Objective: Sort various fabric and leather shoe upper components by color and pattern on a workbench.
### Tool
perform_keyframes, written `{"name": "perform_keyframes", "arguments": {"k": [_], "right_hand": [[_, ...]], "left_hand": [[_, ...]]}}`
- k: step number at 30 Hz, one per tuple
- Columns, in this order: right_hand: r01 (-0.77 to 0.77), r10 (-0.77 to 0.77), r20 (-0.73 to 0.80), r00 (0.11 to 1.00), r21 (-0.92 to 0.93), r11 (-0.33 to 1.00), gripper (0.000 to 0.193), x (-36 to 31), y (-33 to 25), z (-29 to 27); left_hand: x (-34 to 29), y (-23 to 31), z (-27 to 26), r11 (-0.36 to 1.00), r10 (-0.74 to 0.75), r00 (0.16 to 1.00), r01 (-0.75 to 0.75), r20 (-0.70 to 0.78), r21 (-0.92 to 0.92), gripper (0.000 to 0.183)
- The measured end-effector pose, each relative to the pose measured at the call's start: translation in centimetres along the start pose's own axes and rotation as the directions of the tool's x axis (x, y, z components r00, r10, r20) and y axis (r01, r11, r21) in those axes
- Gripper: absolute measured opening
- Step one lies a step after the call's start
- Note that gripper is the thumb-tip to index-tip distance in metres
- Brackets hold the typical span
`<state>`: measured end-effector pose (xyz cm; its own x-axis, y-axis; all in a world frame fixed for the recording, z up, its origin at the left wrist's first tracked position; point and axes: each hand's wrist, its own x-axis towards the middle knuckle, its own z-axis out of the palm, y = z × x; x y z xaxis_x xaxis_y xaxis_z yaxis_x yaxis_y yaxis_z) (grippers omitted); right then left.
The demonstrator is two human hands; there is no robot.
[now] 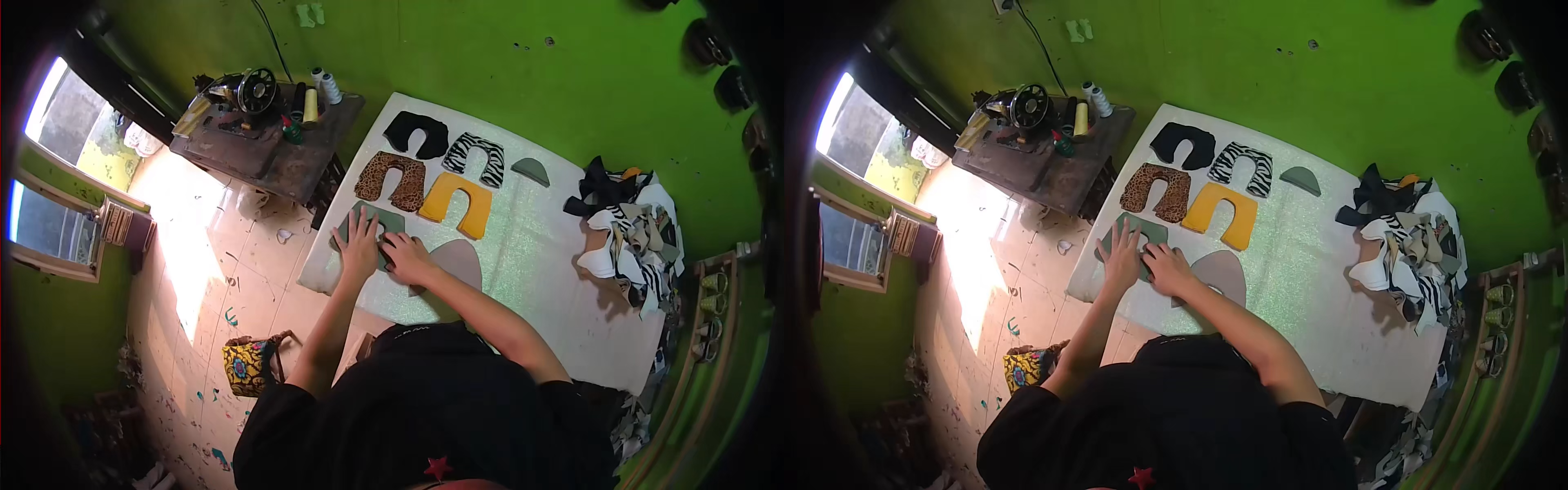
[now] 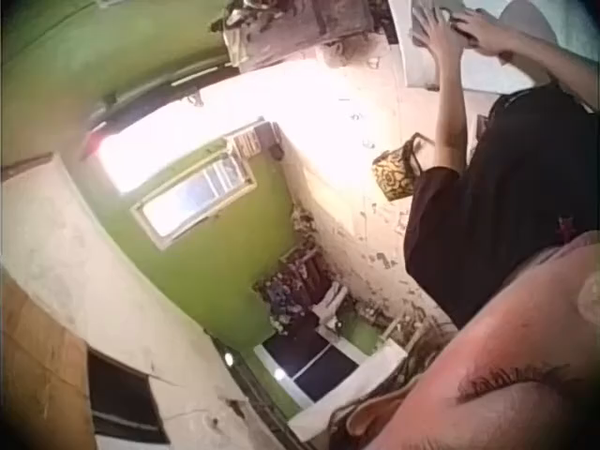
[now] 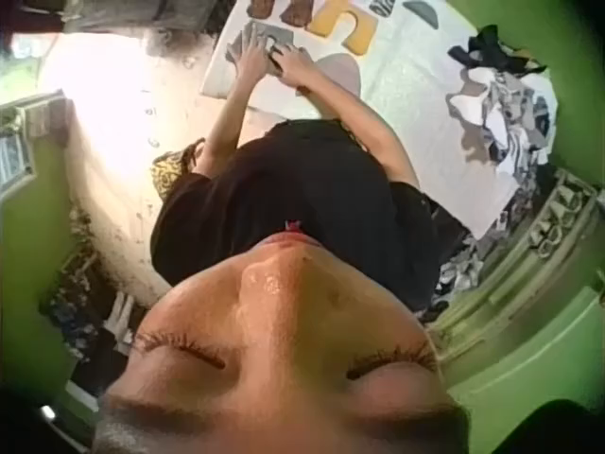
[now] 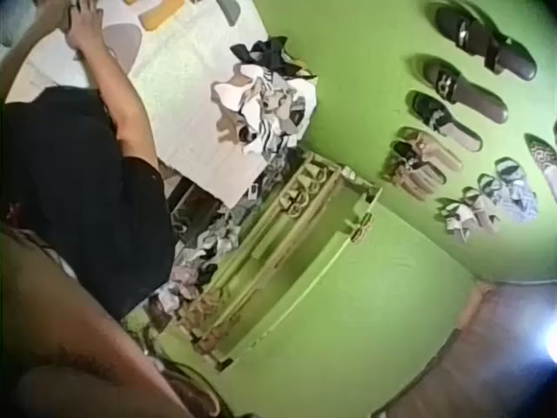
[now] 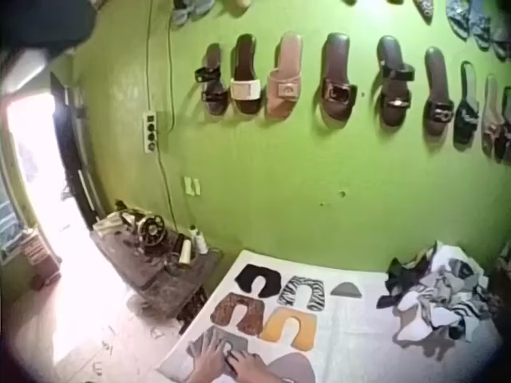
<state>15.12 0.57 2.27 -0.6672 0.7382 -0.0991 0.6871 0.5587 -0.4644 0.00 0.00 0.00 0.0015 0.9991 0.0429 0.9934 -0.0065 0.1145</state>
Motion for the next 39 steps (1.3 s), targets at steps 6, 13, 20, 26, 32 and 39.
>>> {"name": "perform_keyframes", "arguments": {"k": [6,13,20,26,32,39], "right_hand": [[0.152,-0.088,-0.334,0.938,0.171,0.973,0.032,-5.3,2.3,-0.6],[-0.081,0.321,-0.403,0.857,0.510,0.857,0.023,-14.4,6.8,-3.8],[-0.176,0.522,-0.492,0.697,0.588,0.790,0.022,-21.2,8.4,-7.3],[-0.172,0.562,-0.549,0.619,0.603,0.779,0.021,-26.6,10.3,-10.2],[-0.166,0.575,-0.695,0.432,0.565,0.808,0.020,-32.4,13.7,-15.8],[-0.368,0.536,-0.816,0.216,0.441,0.819,0.017,-38.5,20.9,-20.6]], "left_hand": [[0.6,-1.5,1.9,0.986,0.099,0.994,-0.092,0.050,-0.140,0.058],[2.0,-0.7,0.0,0.995,0.039,0.944,-0.006,0.326,-0.102,0.062],[3.4,8.5,-3.6,0.981,0.025,0.990,0.002,0.140,-0.192,0.045],[1.6,24.0,-4.6,0.776,0.446,0.895,-0.387,-0.001,-0.498,0.041],[0.1,36.3,-6.2,0.569,0.676,0.737,-0.529,-0.009,-0.630,0.039],[1.8,46.1,-6.6,0.511,0.719,0.689,-0.615,-0.095,-0.600,0.044]]}}
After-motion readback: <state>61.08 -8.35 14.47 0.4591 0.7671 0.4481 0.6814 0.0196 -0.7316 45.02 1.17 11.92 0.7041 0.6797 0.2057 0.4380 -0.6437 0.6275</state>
